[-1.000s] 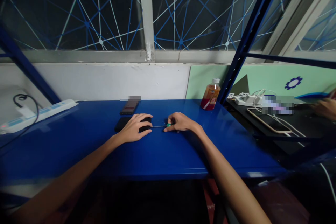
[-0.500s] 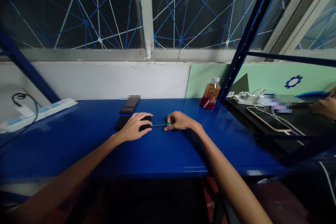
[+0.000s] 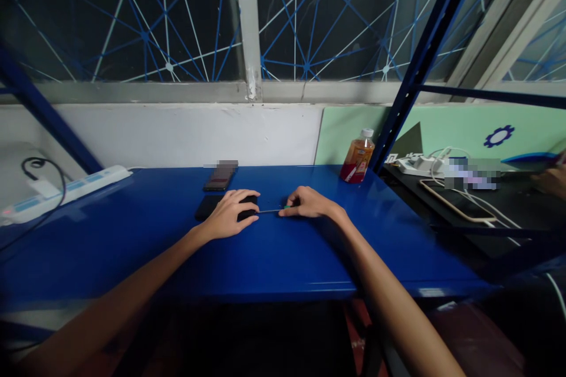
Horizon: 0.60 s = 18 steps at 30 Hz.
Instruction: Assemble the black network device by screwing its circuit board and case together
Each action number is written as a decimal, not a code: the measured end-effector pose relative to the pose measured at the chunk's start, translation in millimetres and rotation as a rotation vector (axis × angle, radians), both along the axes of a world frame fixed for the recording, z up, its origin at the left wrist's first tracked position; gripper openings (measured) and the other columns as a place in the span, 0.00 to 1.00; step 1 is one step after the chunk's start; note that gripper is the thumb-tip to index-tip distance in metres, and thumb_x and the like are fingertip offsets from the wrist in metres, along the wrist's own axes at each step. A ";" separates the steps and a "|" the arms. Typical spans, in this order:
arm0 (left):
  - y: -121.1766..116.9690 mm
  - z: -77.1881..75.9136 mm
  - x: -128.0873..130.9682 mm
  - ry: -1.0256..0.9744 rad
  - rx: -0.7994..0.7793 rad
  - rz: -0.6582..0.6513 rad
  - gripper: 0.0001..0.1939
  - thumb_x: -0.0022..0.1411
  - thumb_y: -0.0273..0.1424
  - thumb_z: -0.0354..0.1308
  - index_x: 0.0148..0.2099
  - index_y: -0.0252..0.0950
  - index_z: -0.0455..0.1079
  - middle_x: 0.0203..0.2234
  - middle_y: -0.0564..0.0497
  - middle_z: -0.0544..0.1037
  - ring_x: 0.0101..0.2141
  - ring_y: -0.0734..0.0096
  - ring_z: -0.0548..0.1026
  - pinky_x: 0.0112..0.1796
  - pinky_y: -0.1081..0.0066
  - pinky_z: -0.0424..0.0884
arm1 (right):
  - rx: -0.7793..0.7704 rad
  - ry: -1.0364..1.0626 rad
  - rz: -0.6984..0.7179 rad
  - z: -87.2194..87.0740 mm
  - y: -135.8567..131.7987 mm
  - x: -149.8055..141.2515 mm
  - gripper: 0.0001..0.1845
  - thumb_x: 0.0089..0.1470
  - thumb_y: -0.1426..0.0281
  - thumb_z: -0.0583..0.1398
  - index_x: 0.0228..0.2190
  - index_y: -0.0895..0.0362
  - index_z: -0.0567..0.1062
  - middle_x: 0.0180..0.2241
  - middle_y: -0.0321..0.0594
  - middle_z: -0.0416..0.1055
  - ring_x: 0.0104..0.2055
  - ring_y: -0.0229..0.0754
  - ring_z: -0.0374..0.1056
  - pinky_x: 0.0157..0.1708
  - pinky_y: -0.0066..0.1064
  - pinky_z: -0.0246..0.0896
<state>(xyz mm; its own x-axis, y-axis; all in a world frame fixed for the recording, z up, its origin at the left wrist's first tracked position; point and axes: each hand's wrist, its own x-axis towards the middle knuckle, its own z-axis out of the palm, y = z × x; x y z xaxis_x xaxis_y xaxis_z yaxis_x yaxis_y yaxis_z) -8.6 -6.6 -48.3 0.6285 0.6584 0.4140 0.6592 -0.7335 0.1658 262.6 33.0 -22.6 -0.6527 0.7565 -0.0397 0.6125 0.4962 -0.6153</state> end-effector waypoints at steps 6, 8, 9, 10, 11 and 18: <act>-0.6 -0.1 0.1 -0.006 0.000 0.005 0.08 0.65 0.35 0.55 0.42 0.42 0.75 0.55 0.47 0.69 0.55 0.52 0.66 0.53 0.47 0.59 | 0.010 -0.016 -0.016 -1.4 -0.9 -3.4 0.23 0.42 0.50 0.67 0.26 0.57 0.72 0.21 0.31 0.66 0.23 0.35 0.57 0.24 0.28 0.47; -0.8 0.0 0.1 -0.006 0.000 0.006 0.08 0.65 0.35 0.55 0.42 0.42 0.75 0.55 0.47 0.69 0.55 0.52 0.66 0.53 0.47 0.59 | 0.014 -0.026 -0.029 -1.7 -2.2 -5.4 0.22 0.41 0.51 0.67 0.27 0.56 0.71 0.21 0.31 0.66 0.23 0.35 0.58 0.24 0.28 0.47; -0.9 0.1 0.1 -0.005 0.000 0.006 0.08 0.65 0.35 0.55 0.42 0.42 0.75 0.55 0.47 0.69 0.55 0.53 0.66 0.53 0.48 0.59 | 0.020 -0.026 -0.034 -1.8 -2.7 -6.2 0.22 0.42 0.51 0.67 0.27 0.57 0.71 0.21 0.32 0.66 0.23 0.35 0.58 0.23 0.28 0.47; -1.0 0.2 0.1 -0.004 0.001 0.005 0.08 0.65 0.35 0.55 0.42 0.42 0.75 0.54 0.47 0.70 0.54 0.53 0.66 0.53 0.48 0.60 | 0.027 -0.024 -0.036 -1.8 -3.2 -6.7 0.22 0.45 0.50 0.65 0.28 0.57 0.72 0.21 0.32 0.66 0.23 0.35 0.57 0.23 0.28 0.47; -1.0 0.2 0.1 -0.002 0.004 0.005 0.07 0.65 0.35 0.56 0.41 0.42 0.75 0.54 0.48 0.70 0.54 0.54 0.66 0.52 0.48 0.60 | 0.036 -0.020 -0.037 -1.7 -3.5 -7.0 0.22 0.48 0.50 0.63 0.28 0.57 0.72 0.22 0.33 0.67 0.23 0.35 0.57 0.23 0.28 0.47; -0.6 -0.4 0.2 0.010 0.018 0.018 0.07 0.65 0.35 0.56 0.41 0.42 0.74 0.54 0.48 0.70 0.54 0.56 0.66 0.53 0.48 0.59 | 0.096 -0.080 -0.021 1.1 -2.8 -6.7 0.19 0.55 0.55 0.58 0.29 0.57 0.78 0.22 0.37 0.70 0.23 0.35 0.59 0.24 0.29 0.47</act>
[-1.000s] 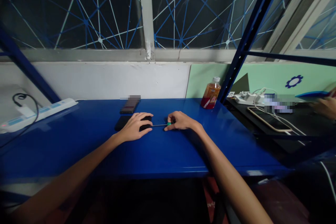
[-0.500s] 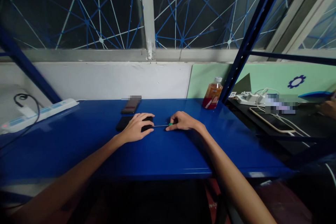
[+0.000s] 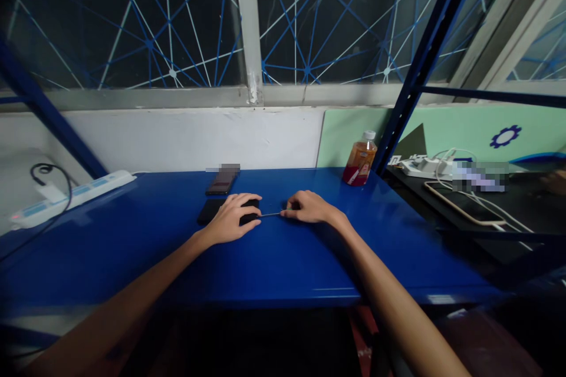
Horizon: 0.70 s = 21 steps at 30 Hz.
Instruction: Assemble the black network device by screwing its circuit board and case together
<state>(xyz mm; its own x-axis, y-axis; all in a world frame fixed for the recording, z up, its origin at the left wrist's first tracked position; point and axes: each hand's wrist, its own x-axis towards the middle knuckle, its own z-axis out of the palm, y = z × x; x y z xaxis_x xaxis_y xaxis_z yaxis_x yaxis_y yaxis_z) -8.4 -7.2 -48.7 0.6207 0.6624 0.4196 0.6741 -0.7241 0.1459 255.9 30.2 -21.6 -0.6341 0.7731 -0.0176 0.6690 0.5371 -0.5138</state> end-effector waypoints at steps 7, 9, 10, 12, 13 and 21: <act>-0.4 3.8 1.5 -0.035 -0.044 0.012 0.10 0.67 0.33 0.52 0.40 0.43 0.76 0.54 0.48 0.70 0.53 0.55 0.68 0.52 0.47 0.61 | 0.018 -0.006 -0.048 2.4 -1.2 -1.3 0.16 0.52 0.58 0.60 0.29 0.56 0.80 0.22 0.36 0.70 0.23 0.35 0.58 0.24 0.29 0.48; 0.1 5.0 3.1 -0.048 -0.061 0.027 0.10 0.66 0.33 0.53 0.39 0.42 0.76 0.53 0.49 0.70 0.53 0.55 0.68 0.51 0.47 0.62 | 0.016 0.000 -0.046 2.7 -0.8 -0.7 0.15 0.52 0.58 0.60 0.29 0.57 0.80 0.22 0.35 0.70 0.23 0.35 0.58 0.24 0.29 0.48; 0.4 5.5 3.9 -0.057 -0.068 0.031 0.09 0.66 0.33 0.54 0.38 0.42 0.76 0.53 0.49 0.71 0.52 0.54 0.69 0.51 0.48 0.62 | 0.017 0.004 -0.047 2.8 -0.4 -0.2 0.15 0.52 0.59 0.60 0.29 0.57 0.80 0.22 0.35 0.70 0.23 0.35 0.57 0.24 0.29 0.47; 0.9 6.6 5.0 -0.078 -0.087 0.036 0.09 0.65 0.33 0.54 0.37 0.42 0.76 0.52 0.50 0.71 0.51 0.55 0.69 0.50 0.49 0.63 | 0.022 0.014 -0.051 3.3 0.4 1.1 0.16 0.51 0.59 0.60 0.29 0.57 0.80 0.21 0.35 0.69 0.22 0.34 0.57 0.23 0.29 0.46; 1.2 7.5 5.2 -0.091 -0.098 0.040 0.09 0.65 0.33 0.55 0.37 0.42 0.76 0.52 0.50 0.72 0.51 0.56 0.70 0.50 0.49 0.63 | 0.026 0.022 -0.052 3.7 0.8 1.9 0.16 0.51 0.58 0.60 0.29 0.58 0.80 0.21 0.35 0.68 0.22 0.34 0.56 0.23 0.28 0.46; 17.3 18.9 17.3 -0.098 -0.105 0.083 0.07 0.64 0.35 0.58 0.35 0.41 0.77 0.44 0.52 0.77 0.46 0.61 0.72 0.49 0.56 0.65 | 0.123 0.135 -0.186 8.1 6.5 15.9 0.22 0.52 0.53 0.57 0.26 0.58 0.77 0.21 0.35 0.67 0.23 0.35 0.57 0.24 0.29 0.47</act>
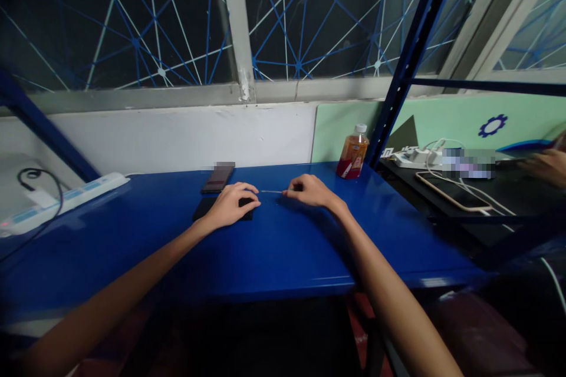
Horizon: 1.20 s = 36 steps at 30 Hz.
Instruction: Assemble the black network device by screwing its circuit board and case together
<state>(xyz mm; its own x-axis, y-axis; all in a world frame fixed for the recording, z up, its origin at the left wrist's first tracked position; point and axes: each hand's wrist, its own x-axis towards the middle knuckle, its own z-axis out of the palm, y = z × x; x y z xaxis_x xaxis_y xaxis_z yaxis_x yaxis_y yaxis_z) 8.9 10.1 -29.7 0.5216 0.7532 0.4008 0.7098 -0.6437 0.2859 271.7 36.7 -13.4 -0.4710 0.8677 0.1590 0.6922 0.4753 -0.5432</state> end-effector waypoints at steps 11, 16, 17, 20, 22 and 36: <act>1.4 3.6 -0.8 0.144 0.003 0.019 0.16 0.66 0.41 0.55 0.53 0.44 0.71 0.49 0.49 0.74 0.49 0.57 0.70 0.48 0.57 0.64 | 0.115 0.002 -0.166 0.8 3.6 7.5 0.21 0.54 0.53 0.56 0.25 0.57 0.76 0.22 0.35 0.68 0.24 0.36 0.60 0.24 0.29 0.47; -7.5 -2.6 -58.3 0.302 0.003 0.090 0.34 0.60 0.56 0.52 0.62 0.42 0.63 0.62 0.42 0.63 0.59 0.44 0.61 0.53 0.47 0.58 | 0.116 -0.076 -0.204 0.2 1.9 1.3 0.21 0.55 0.52 0.56 0.26 0.56 0.76 0.25 0.37 0.71 0.25 0.36 0.62 0.25 0.29 0.47; -8.1 -6.6 -64.5 0.318 0.008 0.110 0.36 0.60 0.57 0.51 0.63 0.40 0.62 0.62 0.41 0.62 0.59 0.42 0.60 0.54 0.46 0.57 | 0.116 -0.105 -0.218 -0.8 2.1 0.2 0.21 0.55 0.52 0.56 0.27 0.56 0.76 0.25 0.37 0.72 0.26 0.37 0.63 0.25 0.29 0.47; -7.9 -17.0 -67.9 0.330 -0.014 0.110 0.36 0.64 0.56 0.47 0.65 0.39 0.57 0.60 0.40 0.65 0.58 0.46 0.62 0.53 0.48 0.58 | 0.114 -0.208 -0.267 -5.0 4.1 -1.4 0.22 0.55 0.50 0.56 0.28 0.56 0.77 0.27 0.39 0.74 0.27 0.39 0.65 0.25 0.29 0.47; -7.1 -20.2 -62.1 0.327 0.008 0.098 0.34 0.65 0.55 0.46 0.65 0.40 0.58 0.59 0.41 0.67 0.57 0.47 0.64 0.52 0.50 0.59 | 0.115 -0.258 -0.293 -8.0 6.1 -0.9 0.22 0.55 0.50 0.56 0.30 0.55 0.78 0.28 0.41 0.75 0.30 0.41 0.68 0.25 0.29 0.48; -3.8 -22.7 -56.6 0.334 0.070 0.084 0.32 0.66 0.54 0.45 0.63 0.41 0.62 0.57 0.42 0.69 0.55 0.50 0.66 0.50 0.53 0.61 | 0.117 -0.389 -0.336 -16.6 8.3 -3.8 0.21 0.56 0.50 0.56 0.35 0.53 0.78 0.35 0.44 0.78 0.37 0.47 0.71 0.26 0.30 0.53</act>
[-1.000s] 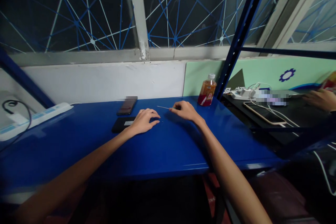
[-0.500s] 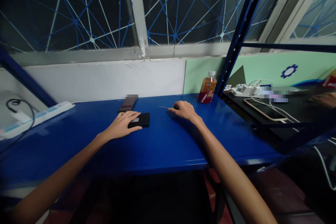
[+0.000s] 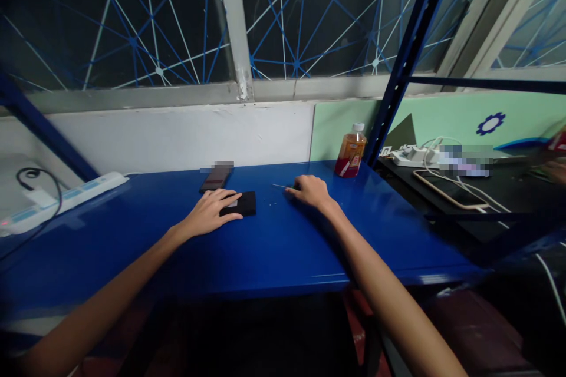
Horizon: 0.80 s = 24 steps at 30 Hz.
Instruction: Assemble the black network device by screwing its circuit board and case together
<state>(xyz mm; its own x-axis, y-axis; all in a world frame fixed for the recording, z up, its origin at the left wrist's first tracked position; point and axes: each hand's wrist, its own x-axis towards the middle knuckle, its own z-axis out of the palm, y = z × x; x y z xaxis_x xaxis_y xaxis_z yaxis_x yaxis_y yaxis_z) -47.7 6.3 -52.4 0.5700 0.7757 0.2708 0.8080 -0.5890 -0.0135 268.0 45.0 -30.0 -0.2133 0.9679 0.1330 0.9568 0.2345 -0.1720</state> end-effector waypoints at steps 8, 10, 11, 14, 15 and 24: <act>-1.4 -0.1 1.0 -0.019 0.038 -0.042 0.29 0.67 0.51 0.47 0.63 0.42 0.62 0.59 0.42 0.66 0.57 0.49 0.63 0.53 0.51 0.59 | -0.017 -0.011 -0.033 -2.3 -0.6 0.1 0.22 0.55 0.50 0.57 0.34 0.54 0.78 0.35 0.45 0.77 0.37 0.48 0.71 0.27 0.31 0.55; -3.7 1.0 2.6 -0.029 0.095 -0.047 0.28 0.66 0.50 0.49 0.60 0.40 0.65 0.58 0.41 0.65 0.57 0.48 0.62 0.52 0.51 0.60 | -0.019 -0.019 -0.035 -4.0 -0.2 -0.4 0.21 0.55 0.50 0.57 0.35 0.54 0.78 0.36 0.46 0.77 0.37 0.49 0.71 0.28 0.31 0.55; -4.7 1.0 3.6 -0.031 0.118 -0.049 0.27 0.66 0.50 0.49 0.59 0.40 0.66 0.56 0.41 0.66 0.56 0.48 0.63 0.51 0.51 0.61 | -0.020 -0.024 -0.036 -5.0 0.2 -0.6 0.21 0.55 0.50 0.57 0.35 0.54 0.78 0.36 0.46 0.77 0.38 0.49 0.71 0.28 0.31 0.55; -6.9 -0.8 6.5 -0.021 0.142 -0.060 0.27 0.66 0.49 0.49 0.59 0.39 0.65 0.52 0.40 0.69 0.53 0.50 0.66 0.49 0.54 0.63 | -0.021 -0.037 -0.028 -8.0 2.0 -0.9 0.22 0.55 0.49 0.57 0.35 0.54 0.77 0.37 0.46 0.77 0.38 0.49 0.71 0.27 0.31 0.55; -7.4 -1.8 7.5 -0.016 0.147 -0.061 0.27 0.67 0.49 0.49 0.60 0.39 0.65 0.52 0.40 0.69 0.53 0.50 0.66 0.48 0.54 0.63 | -0.023 -0.037 -0.021 -8.8 2.6 -1.0 0.22 0.55 0.49 0.57 0.36 0.54 0.77 0.37 0.46 0.77 0.38 0.49 0.71 0.27 0.31 0.55; -9.7 -7.8 15.6 0.025 0.202 -0.039 0.27 0.70 0.47 0.43 0.60 0.34 0.63 0.54 0.37 0.69 0.55 0.49 0.64 0.51 0.52 0.61 | -0.047 -0.024 0.054 -11.5 5.1 -0.7 0.18 0.55 0.53 0.59 0.39 0.53 0.75 0.39 0.43 0.77 0.38 0.46 0.72 0.26 0.29 0.52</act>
<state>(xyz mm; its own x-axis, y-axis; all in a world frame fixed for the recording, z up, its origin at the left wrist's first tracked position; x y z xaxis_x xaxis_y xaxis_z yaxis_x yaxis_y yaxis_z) -32.1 -3.4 -60.3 0.6067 0.6844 0.4044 0.7829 -0.6028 -0.1544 267.3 50.1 -41.5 -0.2675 0.9601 0.0817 0.9471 0.2776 -0.1614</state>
